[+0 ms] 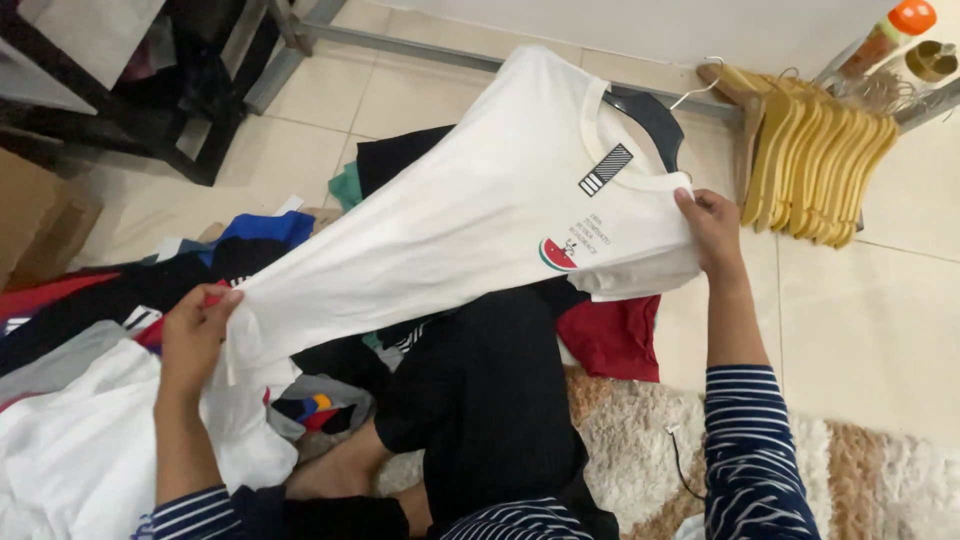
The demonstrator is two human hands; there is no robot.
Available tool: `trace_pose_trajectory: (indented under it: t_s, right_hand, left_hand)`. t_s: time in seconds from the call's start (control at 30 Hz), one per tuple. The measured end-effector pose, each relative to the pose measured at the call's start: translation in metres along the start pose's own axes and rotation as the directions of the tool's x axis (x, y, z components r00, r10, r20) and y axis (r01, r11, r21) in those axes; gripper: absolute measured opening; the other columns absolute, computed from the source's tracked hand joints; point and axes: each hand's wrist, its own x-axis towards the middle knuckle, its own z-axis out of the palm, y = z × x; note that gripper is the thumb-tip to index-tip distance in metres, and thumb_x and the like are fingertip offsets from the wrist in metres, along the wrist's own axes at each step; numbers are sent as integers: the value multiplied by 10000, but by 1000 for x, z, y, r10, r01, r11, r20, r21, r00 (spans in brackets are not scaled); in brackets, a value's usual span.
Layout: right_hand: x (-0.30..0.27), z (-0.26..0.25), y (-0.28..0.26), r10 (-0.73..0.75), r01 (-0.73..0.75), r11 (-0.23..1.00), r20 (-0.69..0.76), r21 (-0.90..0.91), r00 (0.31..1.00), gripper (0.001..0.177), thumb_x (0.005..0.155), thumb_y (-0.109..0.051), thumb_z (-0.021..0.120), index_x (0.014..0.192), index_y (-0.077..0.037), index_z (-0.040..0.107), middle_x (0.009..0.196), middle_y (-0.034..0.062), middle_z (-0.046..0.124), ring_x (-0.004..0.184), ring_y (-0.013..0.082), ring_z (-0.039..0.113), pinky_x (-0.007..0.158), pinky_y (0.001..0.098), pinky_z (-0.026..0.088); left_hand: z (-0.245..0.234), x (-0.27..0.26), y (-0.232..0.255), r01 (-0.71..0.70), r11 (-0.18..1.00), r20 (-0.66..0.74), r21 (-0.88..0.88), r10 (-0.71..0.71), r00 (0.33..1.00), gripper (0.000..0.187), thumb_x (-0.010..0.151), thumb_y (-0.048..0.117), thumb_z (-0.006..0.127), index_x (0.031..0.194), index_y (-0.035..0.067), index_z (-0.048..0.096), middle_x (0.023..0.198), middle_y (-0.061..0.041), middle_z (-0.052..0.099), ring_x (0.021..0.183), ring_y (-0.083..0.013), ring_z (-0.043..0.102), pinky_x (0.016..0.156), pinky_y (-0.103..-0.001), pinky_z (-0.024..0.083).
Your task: The person is sitting on the floor, picking up t-shirts from a pile and inserting plastic hangers into them to prepare them for display or storage.
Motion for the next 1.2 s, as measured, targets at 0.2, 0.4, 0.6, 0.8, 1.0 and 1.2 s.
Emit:
trace_pose_trajectory:
  t_s: [0.2,0.4,0.6,0.8,1.0,1.2]
  right_hand:
    - [16,-20,-1,36,-36,999,-18,9,999,268,976,-418,857,984,-181,733,808,-3,652,654,118,645,590,244,553]
    - [69,5,69,69,-75,996,-126,-43,990,307,967,-465,850,956,-179,739,736,-7,618,623,117,599,554,246,488]
    - [71,29,116,128,-158,975,-185,-156,974,320,937,-472,840,990,-168,757,721,17,652,617,136,624,547,272,508]
    - [87,24,171,164,-210,962,-247,-175,955,320,934,-484,819,999,-175,762,792,35,680,702,156,630,619,301,510]
    - [94,22,195,298,-316,948,-241,-39,924,201,844,-424,826,961,-270,772,857,13,706,790,185,663,709,349,532]
    - [56,24,142,279,-294,955,-208,-44,937,281,811,-235,791,1087,-187,772,853,48,687,768,183,648,669,317,516]
  left_hand:
    - [20,120,59,-57,924,-55,378,84,995,288,1108,515,644,1147,235,703,622,-56,654,678,-317,717,801,-494,526]
    - [132,166,143,-238,971,36,-20,239,970,546,1056,136,633,1485,11,320,1421,-438,457,1330,-581,454,1125,-671,359]
    - [314,144,-20,199,908,228,370,-296,928,645,916,469,679,1409,122,450,1310,-229,614,1219,-397,641,949,-602,528]
    - [300,83,7,446,856,-32,262,-455,890,760,967,593,630,1386,-13,442,1232,-272,551,1105,-470,657,858,-653,532]
    - [289,66,10,318,768,22,556,-395,918,692,904,744,608,1087,81,684,970,-174,761,907,-372,730,754,-400,365]
    - [273,31,29,37,929,68,368,-66,996,510,1101,540,503,1242,78,666,1353,-179,618,1292,-356,503,1109,-559,209]
